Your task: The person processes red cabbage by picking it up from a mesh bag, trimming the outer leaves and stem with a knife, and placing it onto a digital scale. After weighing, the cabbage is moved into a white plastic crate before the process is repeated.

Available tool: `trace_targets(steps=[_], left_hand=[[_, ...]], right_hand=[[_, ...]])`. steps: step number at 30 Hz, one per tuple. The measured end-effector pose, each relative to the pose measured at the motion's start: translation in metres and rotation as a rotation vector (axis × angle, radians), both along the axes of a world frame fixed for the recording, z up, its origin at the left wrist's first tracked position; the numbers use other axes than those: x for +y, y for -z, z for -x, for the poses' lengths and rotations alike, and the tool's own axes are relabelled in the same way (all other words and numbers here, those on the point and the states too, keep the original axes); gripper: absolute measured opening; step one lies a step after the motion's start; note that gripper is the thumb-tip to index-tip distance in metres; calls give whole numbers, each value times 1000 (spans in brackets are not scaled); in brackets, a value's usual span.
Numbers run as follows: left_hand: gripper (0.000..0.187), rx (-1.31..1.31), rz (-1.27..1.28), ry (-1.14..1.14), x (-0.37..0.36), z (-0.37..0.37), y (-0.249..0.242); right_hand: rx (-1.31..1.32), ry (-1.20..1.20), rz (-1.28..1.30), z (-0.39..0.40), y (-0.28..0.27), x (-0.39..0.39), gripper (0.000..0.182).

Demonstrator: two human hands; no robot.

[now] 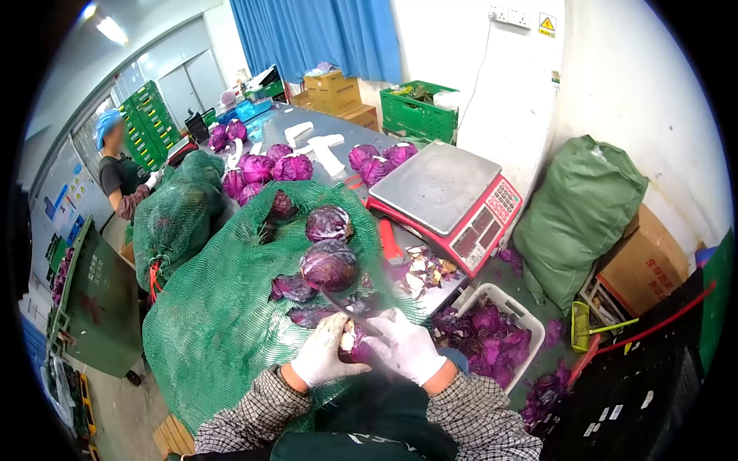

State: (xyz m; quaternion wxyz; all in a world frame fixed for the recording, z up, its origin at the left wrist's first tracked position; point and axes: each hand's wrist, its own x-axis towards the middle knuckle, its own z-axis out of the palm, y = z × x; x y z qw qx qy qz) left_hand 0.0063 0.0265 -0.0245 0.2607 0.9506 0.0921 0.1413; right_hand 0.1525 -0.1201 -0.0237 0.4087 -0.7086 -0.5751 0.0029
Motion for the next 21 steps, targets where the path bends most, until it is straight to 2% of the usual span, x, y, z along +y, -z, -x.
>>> trace_targets(steps=[2, 3, 8, 11, 13, 14, 15, 17, 18, 21], left_hand=[[100, -3, -14, 9, 0, 0, 4], [100, -9, -15, 6, -1, -1, 3], [102, -67, 51, 86, 9, 5, 9], [104, -69, 95, 105, 15, 13, 14], [105, -86, 135, 101, 20, 18, 18], [106, -40, 199, 71, 22, 19, 15], [106, 4, 264, 37, 24, 20, 12], [108, 43, 334, -3, 29, 19, 12], [109, 82, 354, -19, 28, 13, 6], [112, 105, 123, 87, 22, -4, -4]], right_hand=[[-74, 5, 42, 2, -3, -4, 31], [-126, 14, -45, 1, 0, -1, 24], [80, 113, -150, -5, 1, 3, 9], [-75, 356, -224, -32, 26, -1, 13], [65, 573, -148, -70, 43, -28, 16], [5, 635, -173, -99, 76, -48, 17], [-12, 674, 5, -114, 86, -71, 14], [530, 472, -225, -107, 103, -82, 25], [451, 461, -248, -74, 74, -72, 31], [364, 180, -40, -24, 13, -43, 47]])
